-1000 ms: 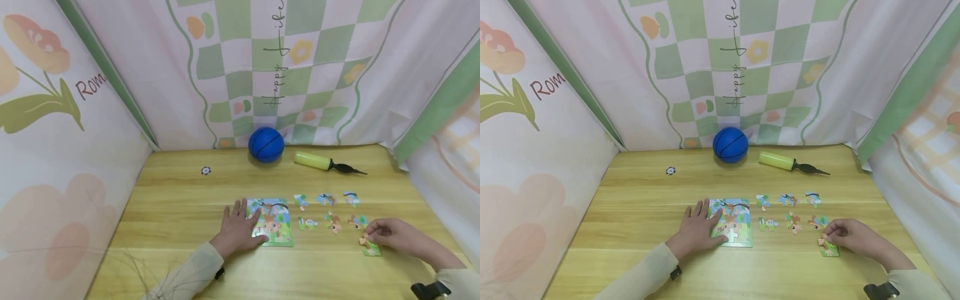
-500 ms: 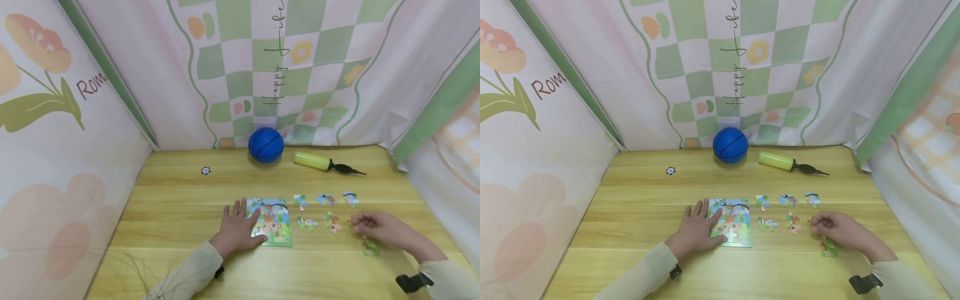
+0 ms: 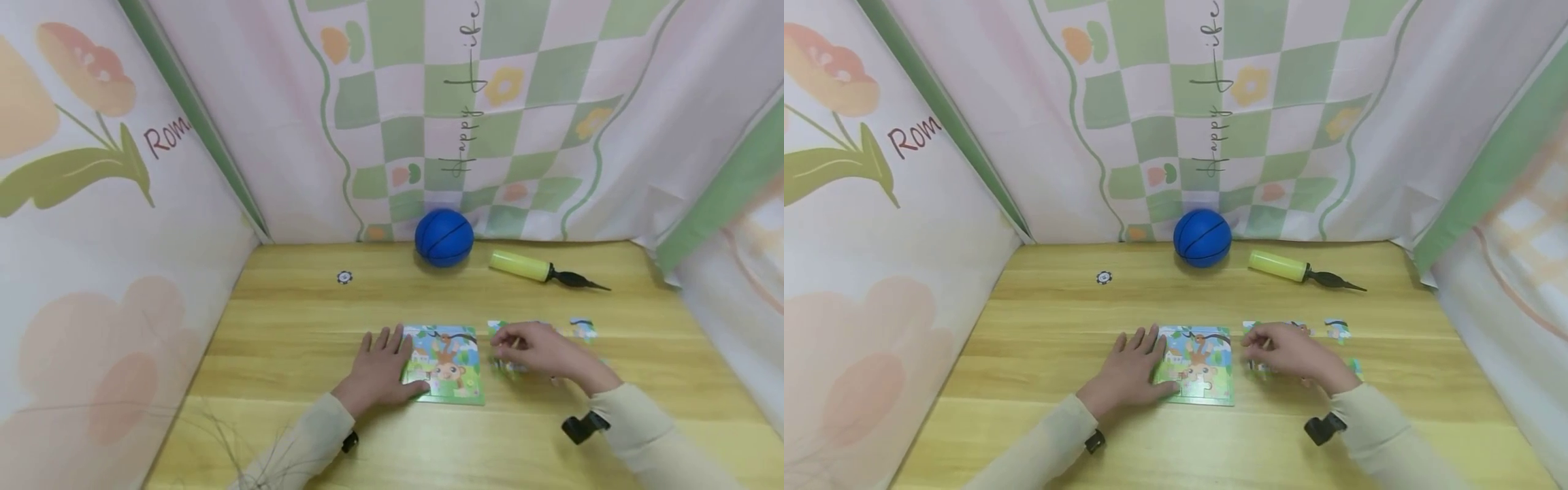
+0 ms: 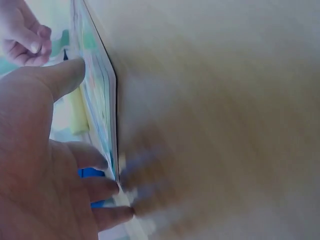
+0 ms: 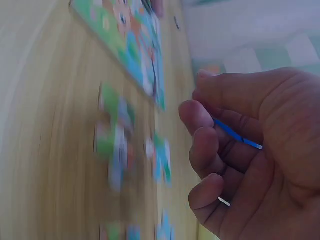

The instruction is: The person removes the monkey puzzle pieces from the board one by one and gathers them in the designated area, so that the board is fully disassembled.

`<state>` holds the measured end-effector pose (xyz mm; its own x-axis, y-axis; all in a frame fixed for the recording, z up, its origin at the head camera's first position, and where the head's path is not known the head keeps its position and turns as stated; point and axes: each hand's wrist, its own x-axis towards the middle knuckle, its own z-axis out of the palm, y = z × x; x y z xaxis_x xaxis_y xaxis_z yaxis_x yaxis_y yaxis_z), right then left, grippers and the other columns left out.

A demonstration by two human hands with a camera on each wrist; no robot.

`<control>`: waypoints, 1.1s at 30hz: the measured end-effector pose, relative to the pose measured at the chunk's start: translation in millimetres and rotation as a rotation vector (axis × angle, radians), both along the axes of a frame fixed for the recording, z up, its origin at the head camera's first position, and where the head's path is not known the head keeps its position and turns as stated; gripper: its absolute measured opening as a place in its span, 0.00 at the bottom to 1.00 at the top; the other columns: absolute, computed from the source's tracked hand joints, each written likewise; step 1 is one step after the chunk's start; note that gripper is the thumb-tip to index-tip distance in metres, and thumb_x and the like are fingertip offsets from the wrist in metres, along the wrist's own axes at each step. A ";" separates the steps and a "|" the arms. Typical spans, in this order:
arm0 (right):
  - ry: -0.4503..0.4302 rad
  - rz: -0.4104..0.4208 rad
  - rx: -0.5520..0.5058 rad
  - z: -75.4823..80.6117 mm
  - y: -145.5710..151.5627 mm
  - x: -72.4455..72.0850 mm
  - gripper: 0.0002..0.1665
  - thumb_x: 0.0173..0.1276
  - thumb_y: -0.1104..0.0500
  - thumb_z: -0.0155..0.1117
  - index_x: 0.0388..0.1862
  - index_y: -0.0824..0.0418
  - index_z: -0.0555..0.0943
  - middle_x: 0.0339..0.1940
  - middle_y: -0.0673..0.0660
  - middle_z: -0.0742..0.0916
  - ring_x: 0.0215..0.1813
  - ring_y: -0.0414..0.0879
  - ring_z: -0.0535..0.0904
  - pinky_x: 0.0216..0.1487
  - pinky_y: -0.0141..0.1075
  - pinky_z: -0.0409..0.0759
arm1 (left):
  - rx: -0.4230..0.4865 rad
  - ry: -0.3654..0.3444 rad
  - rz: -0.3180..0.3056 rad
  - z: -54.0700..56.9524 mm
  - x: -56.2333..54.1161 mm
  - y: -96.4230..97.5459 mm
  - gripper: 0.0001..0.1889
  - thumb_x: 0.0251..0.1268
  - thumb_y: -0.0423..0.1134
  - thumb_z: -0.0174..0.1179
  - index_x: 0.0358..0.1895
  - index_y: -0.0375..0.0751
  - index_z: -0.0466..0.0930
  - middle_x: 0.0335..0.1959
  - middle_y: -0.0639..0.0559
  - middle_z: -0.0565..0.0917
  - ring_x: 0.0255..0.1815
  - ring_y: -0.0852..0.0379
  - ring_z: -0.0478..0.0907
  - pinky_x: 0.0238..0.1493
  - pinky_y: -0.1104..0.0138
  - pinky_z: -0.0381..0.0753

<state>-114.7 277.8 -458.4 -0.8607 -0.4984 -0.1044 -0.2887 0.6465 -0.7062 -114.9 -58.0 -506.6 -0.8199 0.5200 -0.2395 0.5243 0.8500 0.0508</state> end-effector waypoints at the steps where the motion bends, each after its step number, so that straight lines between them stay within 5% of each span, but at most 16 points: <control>1: 0.002 0.015 0.001 -1.0 -8.2 -2.3 0.15 0.75 0.53 0.65 0.53 0.60 0.85 0.41 0.47 0.85 0.38 0.42 0.79 0.37 0.36 0.80 | -0.001 -0.003 -0.007 1.6 -0.3 -1.2 0.53 0.64 0.81 0.39 0.83 0.49 0.49 0.83 0.45 0.45 0.81 0.41 0.44 0.76 0.41 0.44; 11: 0.091 0.197 0.056 -25.0 -66.5 -2.4 0.10 0.72 0.57 0.69 0.48 0.57 0.90 0.41 0.44 0.86 0.38 0.35 0.78 0.40 0.34 0.81 | -0.033 0.010 -0.045 4.9 -0.4 -0.8 0.52 0.64 0.79 0.44 0.82 0.46 0.52 0.82 0.45 0.49 0.81 0.42 0.46 0.76 0.42 0.47; 27: 0.076 0.154 0.054 -31.9 -82.8 2.3 0.01 0.71 0.57 0.70 0.38 0.52 0.85 0.32 0.40 0.81 0.31 0.35 0.76 0.33 0.33 0.78 | -0.032 0.007 -0.014 10.1 0.7 -3.0 0.52 0.64 0.79 0.47 0.82 0.46 0.54 0.82 0.46 0.50 0.81 0.42 0.47 0.75 0.41 0.48; 33: 0.033 0.145 0.033 -30.1 -87.5 2.8 0.07 0.73 0.56 0.68 0.35 0.47 0.79 0.28 0.41 0.81 0.28 0.37 0.74 0.29 0.34 0.76 | -0.023 0.009 -0.013 10.0 0.3 -5.3 0.52 0.63 0.78 0.47 0.81 0.46 0.55 0.82 0.45 0.51 0.81 0.42 0.48 0.75 0.41 0.49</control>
